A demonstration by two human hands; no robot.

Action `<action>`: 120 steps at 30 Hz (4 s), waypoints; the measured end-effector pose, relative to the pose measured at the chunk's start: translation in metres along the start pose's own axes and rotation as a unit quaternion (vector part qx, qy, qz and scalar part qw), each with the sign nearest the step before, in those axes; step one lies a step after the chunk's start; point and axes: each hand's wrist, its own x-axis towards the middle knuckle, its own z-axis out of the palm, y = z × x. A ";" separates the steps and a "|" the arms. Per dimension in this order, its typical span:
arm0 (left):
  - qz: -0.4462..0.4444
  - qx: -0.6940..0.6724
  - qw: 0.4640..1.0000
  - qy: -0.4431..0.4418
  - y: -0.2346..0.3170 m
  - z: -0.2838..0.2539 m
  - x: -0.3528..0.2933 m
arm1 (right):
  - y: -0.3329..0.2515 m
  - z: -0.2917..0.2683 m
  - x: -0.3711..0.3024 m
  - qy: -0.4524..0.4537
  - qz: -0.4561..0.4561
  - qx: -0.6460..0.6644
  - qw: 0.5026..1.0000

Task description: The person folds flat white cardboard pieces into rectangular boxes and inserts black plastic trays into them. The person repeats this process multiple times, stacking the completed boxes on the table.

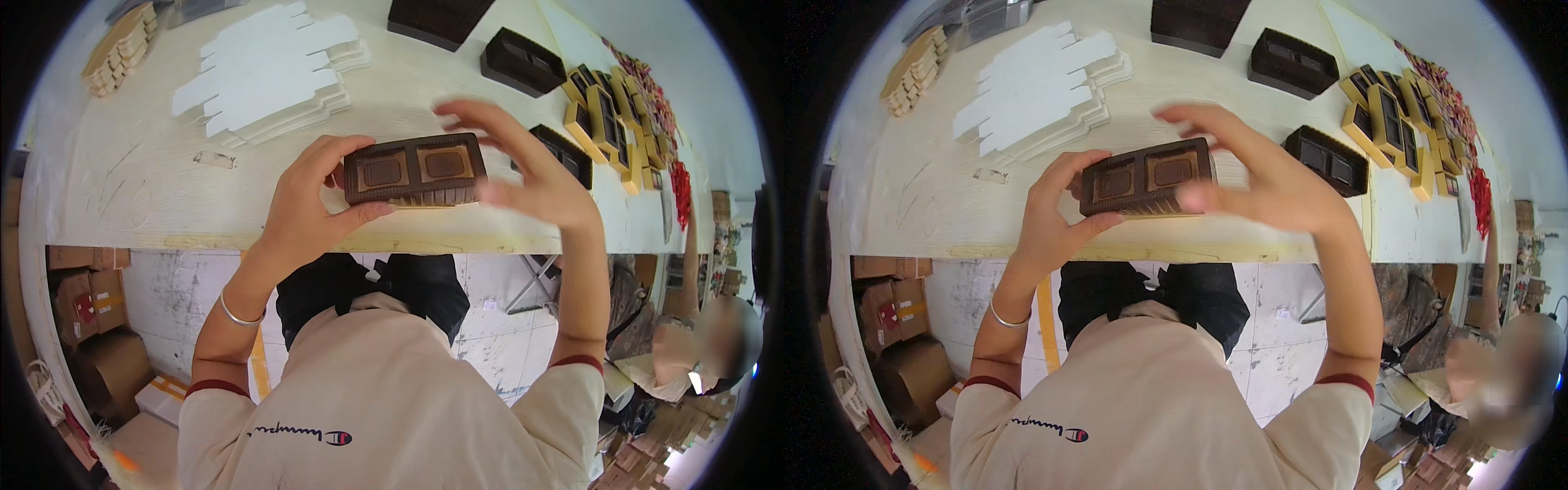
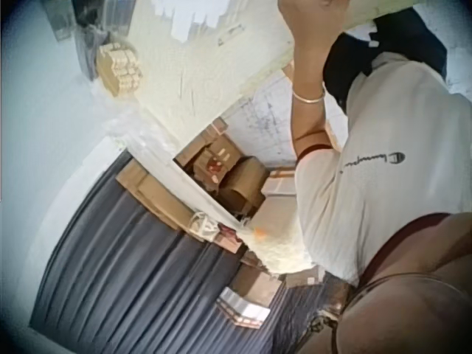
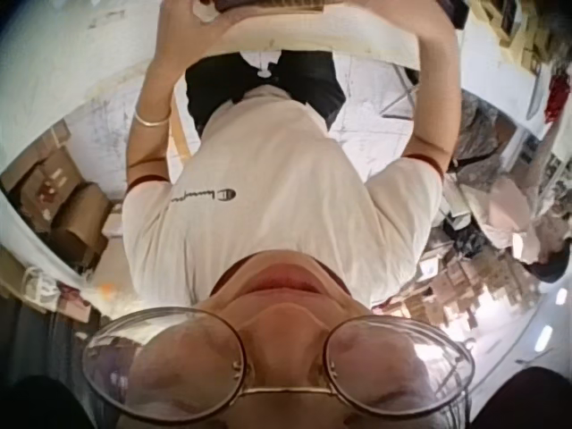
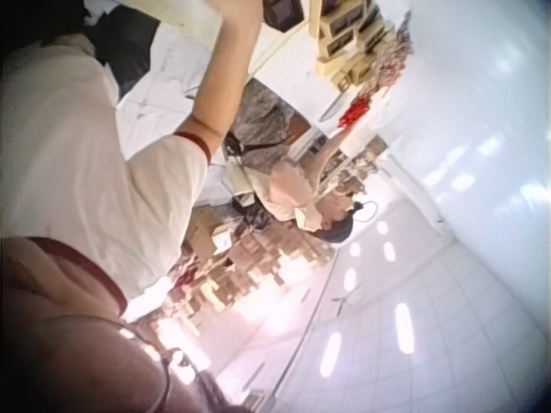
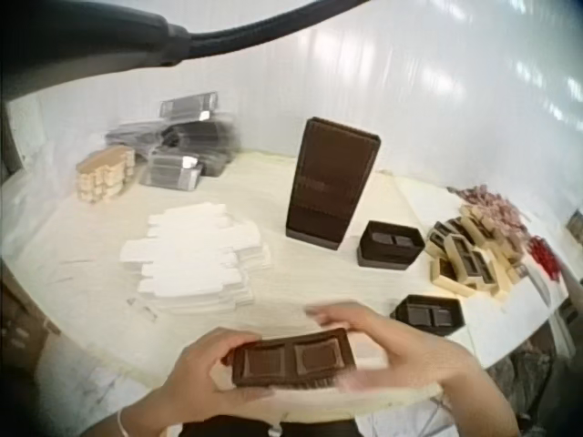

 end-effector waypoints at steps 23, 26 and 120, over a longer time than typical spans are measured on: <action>0.051 0.142 0.972 -0.182 -0.038 -0.010 0.014 | 0.039 0.042 -0.030 0.006 -0.056 -0.148 0.987; 0.046 0.203 0.964 -0.168 -0.021 0.000 0.012 | 0.043 0.042 -0.029 0.009 -0.096 -0.211 0.973; 0.158 0.251 0.955 0.006 -0.013 0.067 -0.017 | 0.054 0.108 -0.096 0.241 -0.039 -0.381 0.892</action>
